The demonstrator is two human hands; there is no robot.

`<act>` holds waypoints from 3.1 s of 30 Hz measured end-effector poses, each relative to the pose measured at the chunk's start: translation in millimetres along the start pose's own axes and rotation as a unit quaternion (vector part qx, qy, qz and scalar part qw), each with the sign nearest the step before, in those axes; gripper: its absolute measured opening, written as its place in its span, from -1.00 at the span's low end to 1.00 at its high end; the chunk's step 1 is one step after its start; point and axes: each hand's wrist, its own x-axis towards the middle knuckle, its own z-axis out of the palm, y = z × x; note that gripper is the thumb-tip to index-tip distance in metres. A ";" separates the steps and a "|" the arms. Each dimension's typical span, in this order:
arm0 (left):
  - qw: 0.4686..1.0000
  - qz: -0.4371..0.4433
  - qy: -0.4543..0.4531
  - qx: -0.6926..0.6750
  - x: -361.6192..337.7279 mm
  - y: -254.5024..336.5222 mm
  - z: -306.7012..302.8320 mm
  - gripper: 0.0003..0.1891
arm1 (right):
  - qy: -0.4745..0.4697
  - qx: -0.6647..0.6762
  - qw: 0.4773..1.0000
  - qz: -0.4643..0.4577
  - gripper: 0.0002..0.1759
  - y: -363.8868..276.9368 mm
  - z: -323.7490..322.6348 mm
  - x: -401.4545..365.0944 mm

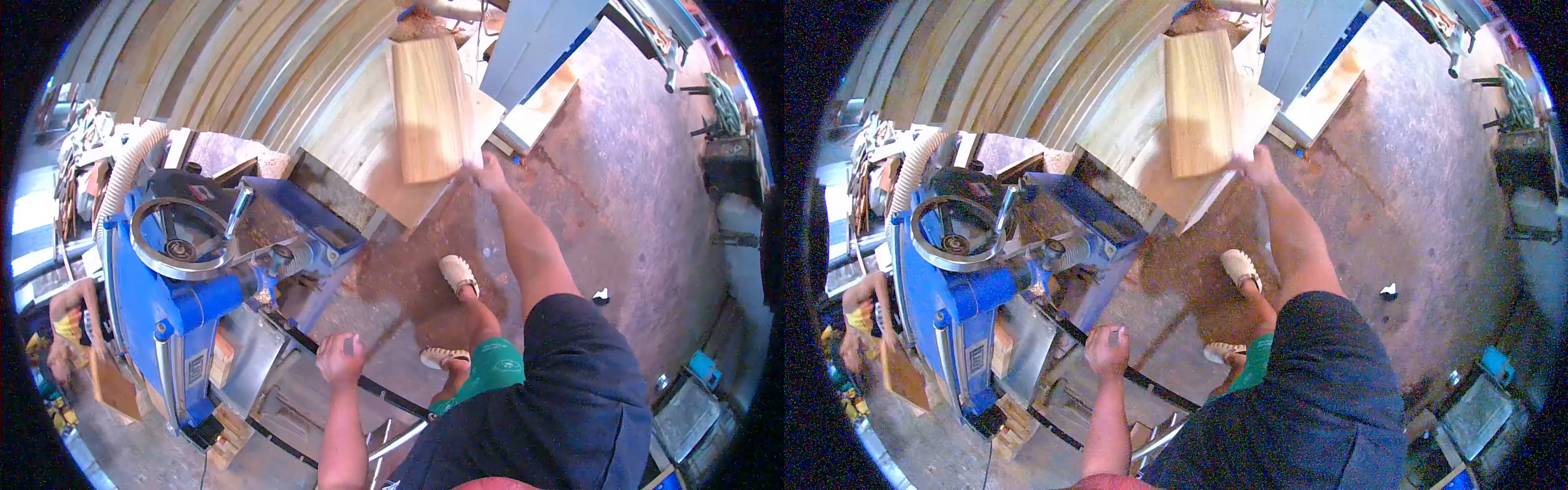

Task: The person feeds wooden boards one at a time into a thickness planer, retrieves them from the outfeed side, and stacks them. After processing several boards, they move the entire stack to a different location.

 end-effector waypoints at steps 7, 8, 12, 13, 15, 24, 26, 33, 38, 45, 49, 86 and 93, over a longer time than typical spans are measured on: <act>0.998 -0.035 -0.046 0.002 1.1 10.3 -7.3 -0.77 | -0.239 0.167 0.952 0.095 -0.53 38.6 -28.4 -178.2; 0.992 -0.079 -0.095 0.017 4.2 17.0 -10.6 -0.73 | -0.265 0.153 0.948 0.084 -0.51 35.0 -36.3 -203.3; 0.893 -0.233 -0.213 -0.320 20.3 14.8 44.3 -0.32 | -0.305 0.171 0.925 0.149 -0.52 19.0 -62.6 -286.4; 0.798 -0.319 -0.264 -0.438 22.9 36.5 51.9 -0.25 | -0.295 0.188 0.923 0.162 -0.53 21.3 -63.0 -305.1; 0.528 -0.405 -0.313 -0.677 25.0 104.6 57.5 -0.31 | -0.290 0.202 0.920 0.170 -0.53 16.4 -63.1 -333.8; 0.750 -0.266 -0.135 -0.591 -80.3 100.2 3.0 -0.50 | -0.315 0.002 0.949 0.025 -0.59 -22.0 -53.4 -464.8; 0.782 -0.203 -0.054 -0.586 -100.8 79.2 -45.8 -0.45 | -0.269 0.048 0.962 -0.029 -0.59 -13.0 -17.8 -475.4; 0.804 -0.119 0.096 -0.574 -213.6 -34.4 -105.0 -0.41 | -0.198 0.150 0.938 -0.242 -0.52 -180.8 120.2 -522.4; 0.790 -0.214 0.165 -0.551 -280.5 -91.7 -130.2 -0.41 | -0.307 0.131 0.914 -0.228 -0.57 -191.6 219.5 -543.2; 0.702 -0.449 0.175 -0.524 -334.2 -142.5 -95.7 -0.40 | -0.414 -0.013 0.906 -0.080 -0.66 -68.3 254.4 -611.8; 0.679 -0.492 0.222 -0.497 -339.2 -163.0 -86.0 -0.41 | -0.480 -0.021 0.877 0.007 -0.59 12.7 252.6 -596.3; 0.156 -0.048 0.024 -0.986 -350.3 -179.0 -56.0 -0.44 | -0.711 -0.168 0.505 -0.459 -0.43 -118.2 286.0 -706.5; 0.130 -0.064 0.058 -0.988 -363.4 -184.8 -41.3 -0.48 | -0.585 -0.190 0.496 -0.613 -0.28 -99.8 328.3 -720.6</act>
